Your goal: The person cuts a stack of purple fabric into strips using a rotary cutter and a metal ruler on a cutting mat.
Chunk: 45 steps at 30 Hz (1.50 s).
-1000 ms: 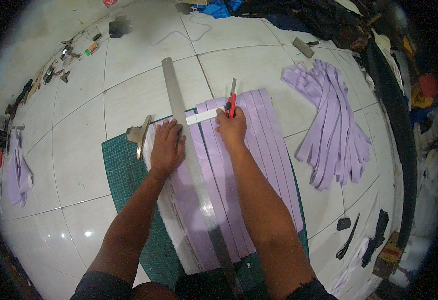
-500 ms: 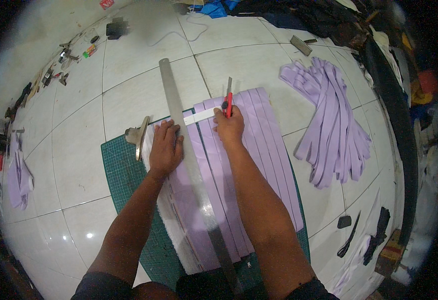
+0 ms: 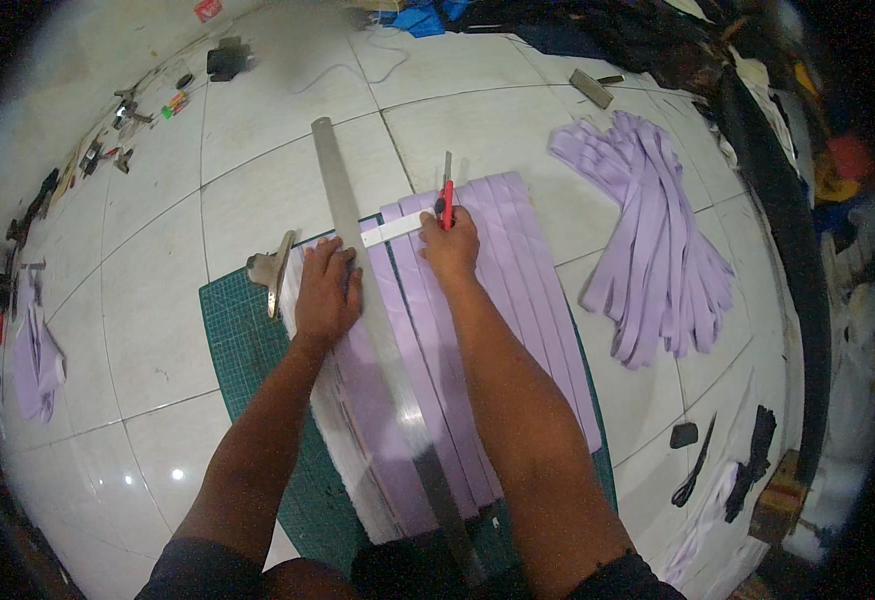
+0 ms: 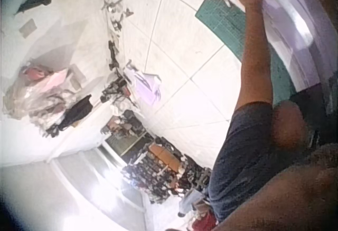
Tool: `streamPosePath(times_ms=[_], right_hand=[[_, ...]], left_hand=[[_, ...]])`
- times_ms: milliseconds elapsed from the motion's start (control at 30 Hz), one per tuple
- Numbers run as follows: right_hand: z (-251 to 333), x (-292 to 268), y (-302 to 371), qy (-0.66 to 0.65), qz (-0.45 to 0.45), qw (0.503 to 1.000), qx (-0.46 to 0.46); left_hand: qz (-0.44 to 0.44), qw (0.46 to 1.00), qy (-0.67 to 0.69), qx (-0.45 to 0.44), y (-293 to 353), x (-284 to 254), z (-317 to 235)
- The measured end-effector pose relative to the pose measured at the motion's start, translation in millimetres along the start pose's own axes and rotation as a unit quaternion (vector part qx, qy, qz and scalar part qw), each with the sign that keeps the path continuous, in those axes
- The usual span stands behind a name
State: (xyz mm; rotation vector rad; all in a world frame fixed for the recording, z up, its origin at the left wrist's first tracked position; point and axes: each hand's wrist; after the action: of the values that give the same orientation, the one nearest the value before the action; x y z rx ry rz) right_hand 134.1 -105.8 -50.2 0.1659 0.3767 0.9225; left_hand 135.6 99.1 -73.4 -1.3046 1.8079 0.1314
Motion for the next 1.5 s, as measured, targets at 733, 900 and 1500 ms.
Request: streamPosePath(times_ms=[733,900,1500], right_hand=[[-166.2,-323.9,402.8,-0.035,-0.257,0.941,0.218],[-203.3,-348.8,430.3,0.039,-0.290,0.929,0.225],[-72.2,-147.8,316.0,0.430,0.069,0.900,-0.019]], left_hand=[[0.123,0.990,0.041,-0.049,-21.1,-5.0,15.2],[0.074,0.990,-0.098,0.066,-9.1,-29.5,-23.5],[0.448,0.852,-0.255,-0.090,78.5,-32.6,-122.9]])
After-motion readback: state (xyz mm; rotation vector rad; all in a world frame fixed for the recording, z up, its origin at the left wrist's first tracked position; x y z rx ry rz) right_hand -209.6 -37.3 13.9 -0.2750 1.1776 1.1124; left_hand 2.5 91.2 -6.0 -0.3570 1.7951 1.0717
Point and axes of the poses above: each hand's wrist, its own y-axis away from the middle knuckle, its own x-axis out of the palm, z = x × y, and after that the axes turned 11 degrees about y, right-handed
